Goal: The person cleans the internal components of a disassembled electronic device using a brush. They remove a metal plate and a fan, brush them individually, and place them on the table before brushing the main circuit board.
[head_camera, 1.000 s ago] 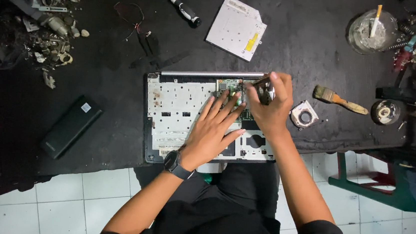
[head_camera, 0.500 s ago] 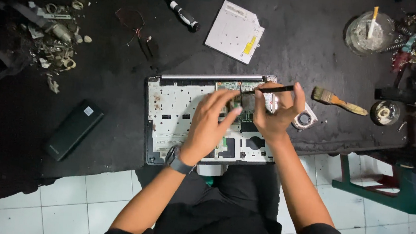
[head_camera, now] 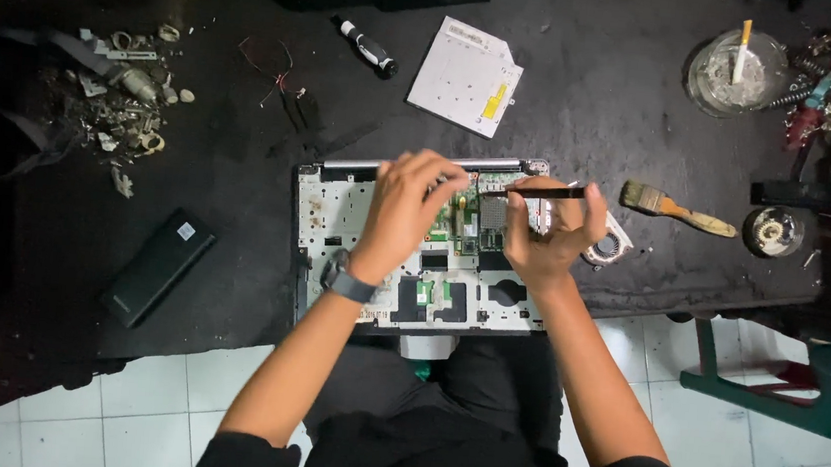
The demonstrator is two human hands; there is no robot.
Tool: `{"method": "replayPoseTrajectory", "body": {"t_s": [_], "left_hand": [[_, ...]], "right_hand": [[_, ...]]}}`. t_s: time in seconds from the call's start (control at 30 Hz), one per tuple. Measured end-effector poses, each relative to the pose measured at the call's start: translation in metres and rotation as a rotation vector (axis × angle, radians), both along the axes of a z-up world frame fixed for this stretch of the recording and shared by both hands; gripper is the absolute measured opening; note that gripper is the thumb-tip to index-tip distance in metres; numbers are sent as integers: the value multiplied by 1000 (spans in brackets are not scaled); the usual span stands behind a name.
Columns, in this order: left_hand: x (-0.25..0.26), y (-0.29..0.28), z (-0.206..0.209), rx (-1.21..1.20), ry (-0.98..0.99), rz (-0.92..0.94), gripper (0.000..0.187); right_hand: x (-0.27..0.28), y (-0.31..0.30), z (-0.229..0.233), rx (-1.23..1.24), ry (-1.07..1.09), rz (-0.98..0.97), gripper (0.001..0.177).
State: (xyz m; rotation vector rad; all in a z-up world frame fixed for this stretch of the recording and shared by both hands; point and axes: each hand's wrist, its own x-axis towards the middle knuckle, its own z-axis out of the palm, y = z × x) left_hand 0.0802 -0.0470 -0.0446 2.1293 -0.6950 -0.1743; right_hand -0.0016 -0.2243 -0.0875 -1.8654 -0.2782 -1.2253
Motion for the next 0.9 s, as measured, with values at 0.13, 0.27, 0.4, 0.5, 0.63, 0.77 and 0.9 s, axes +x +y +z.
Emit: {"method": "replayPoseTrajectory", "body": {"t_s": [0.13, 0.27, 0.4, 0.5, 0.63, 0.77, 0.9], "left_hand": [[56, -5, 0, -12, -132, 66, 13], [104, -13, 1, 86, -325, 48, 6], [124, -24, -28, 302, -413, 94, 11], [128, -29, -30, 296, -408, 79, 12], [123, -26, -14, 257, -370, 49, 14], [101, -19, 8, 137, -430, 66, 8], [58, -18, 4, -39, -229, -147, 16]], "right_hand": [[5, 2, -4, -50, -9, 27, 80], [7, 3, 4, -75, -5, -4, 78], [0, 1, 17, -136, 39, 104, 78], [2, 0, 17, -139, 26, 105, 78], [2, 0, 13, -135, 29, 111, 78], [2, 2, 20, -128, 17, 121, 77], [3, 2, 1, -75, -30, -16, 77]]}}
